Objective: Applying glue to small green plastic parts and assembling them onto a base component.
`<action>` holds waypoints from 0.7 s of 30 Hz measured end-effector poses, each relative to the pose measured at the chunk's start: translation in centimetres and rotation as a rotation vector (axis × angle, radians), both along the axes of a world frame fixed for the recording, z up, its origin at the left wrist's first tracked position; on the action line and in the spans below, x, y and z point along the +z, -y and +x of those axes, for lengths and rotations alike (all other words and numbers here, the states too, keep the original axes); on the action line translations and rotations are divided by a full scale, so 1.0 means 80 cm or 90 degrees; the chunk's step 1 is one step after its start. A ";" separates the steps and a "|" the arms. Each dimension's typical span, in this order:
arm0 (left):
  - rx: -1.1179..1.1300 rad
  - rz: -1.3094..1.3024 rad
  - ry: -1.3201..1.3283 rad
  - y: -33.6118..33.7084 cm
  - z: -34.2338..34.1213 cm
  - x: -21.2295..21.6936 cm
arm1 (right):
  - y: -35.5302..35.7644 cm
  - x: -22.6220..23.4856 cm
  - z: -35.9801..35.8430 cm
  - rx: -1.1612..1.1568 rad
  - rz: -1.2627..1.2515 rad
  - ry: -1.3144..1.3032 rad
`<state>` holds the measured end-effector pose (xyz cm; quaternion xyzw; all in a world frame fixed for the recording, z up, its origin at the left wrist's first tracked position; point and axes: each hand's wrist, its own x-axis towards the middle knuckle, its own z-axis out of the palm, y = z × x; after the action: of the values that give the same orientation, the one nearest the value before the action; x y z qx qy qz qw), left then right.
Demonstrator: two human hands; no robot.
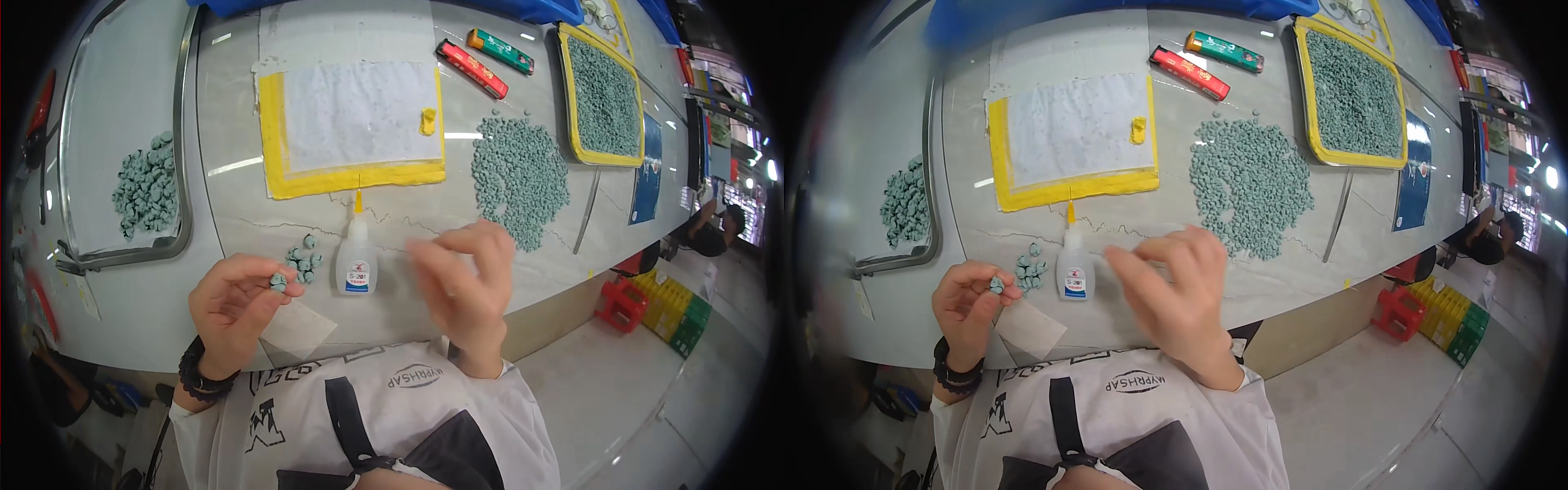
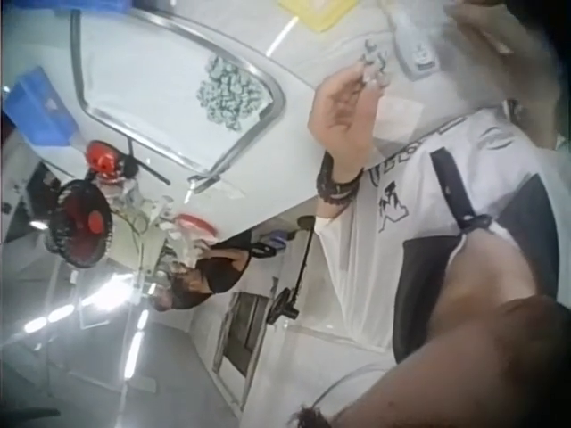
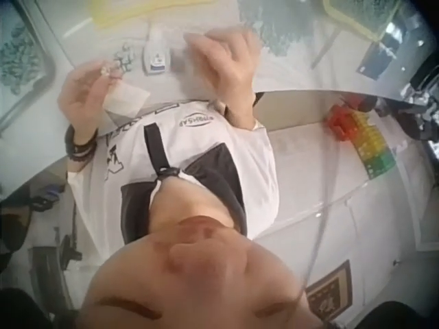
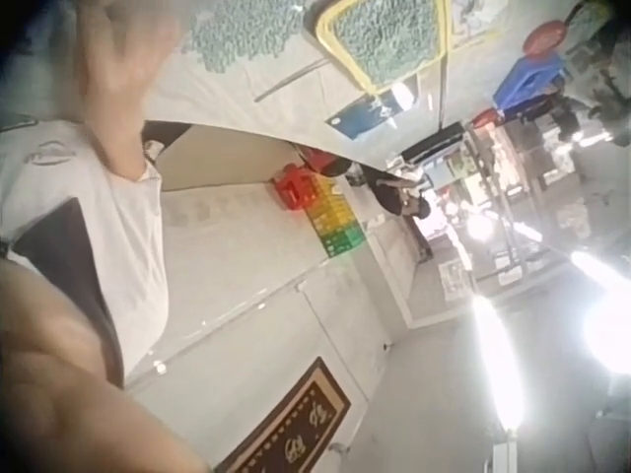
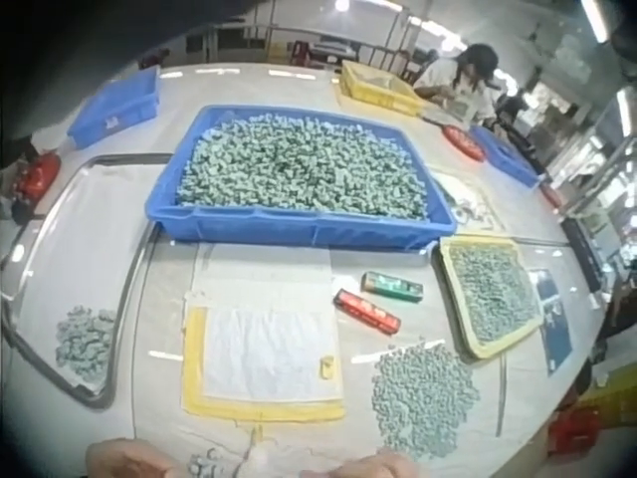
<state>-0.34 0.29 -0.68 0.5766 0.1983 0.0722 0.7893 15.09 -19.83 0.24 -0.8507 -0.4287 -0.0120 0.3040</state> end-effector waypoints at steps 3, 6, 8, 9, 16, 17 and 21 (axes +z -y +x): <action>-0.008 0.013 0.021 0.000 -0.001 -0.001 | 0.036 0.004 0.021 -0.188 0.009 -0.042; -0.019 0.043 0.012 0.001 0.002 0.001 | 0.062 0.009 0.036 -0.174 -0.085 -0.033; -0.024 0.061 0.008 0.002 0.003 0.001 | 0.065 0.006 0.037 -0.166 -0.129 -0.028; -0.025 0.059 0.005 0.002 0.003 0.002 | 0.064 0.005 0.036 -0.163 -0.128 -0.026; -0.023 0.054 -0.003 0.003 0.003 0.002 | 0.052 0.002 0.036 -0.151 -0.134 -0.006; -0.023 0.053 0.001 0.003 0.003 0.002 | 0.051 0.001 0.037 -0.155 -0.140 0.010; -0.021 0.046 0.008 0.003 0.003 0.002 | 0.050 -0.002 0.037 -0.154 -0.153 0.045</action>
<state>-0.06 0.05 -0.55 0.6074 0.1808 0.0703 0.7703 18.08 -23.81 0.11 -0.9253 -0.3323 -0.0270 0.1809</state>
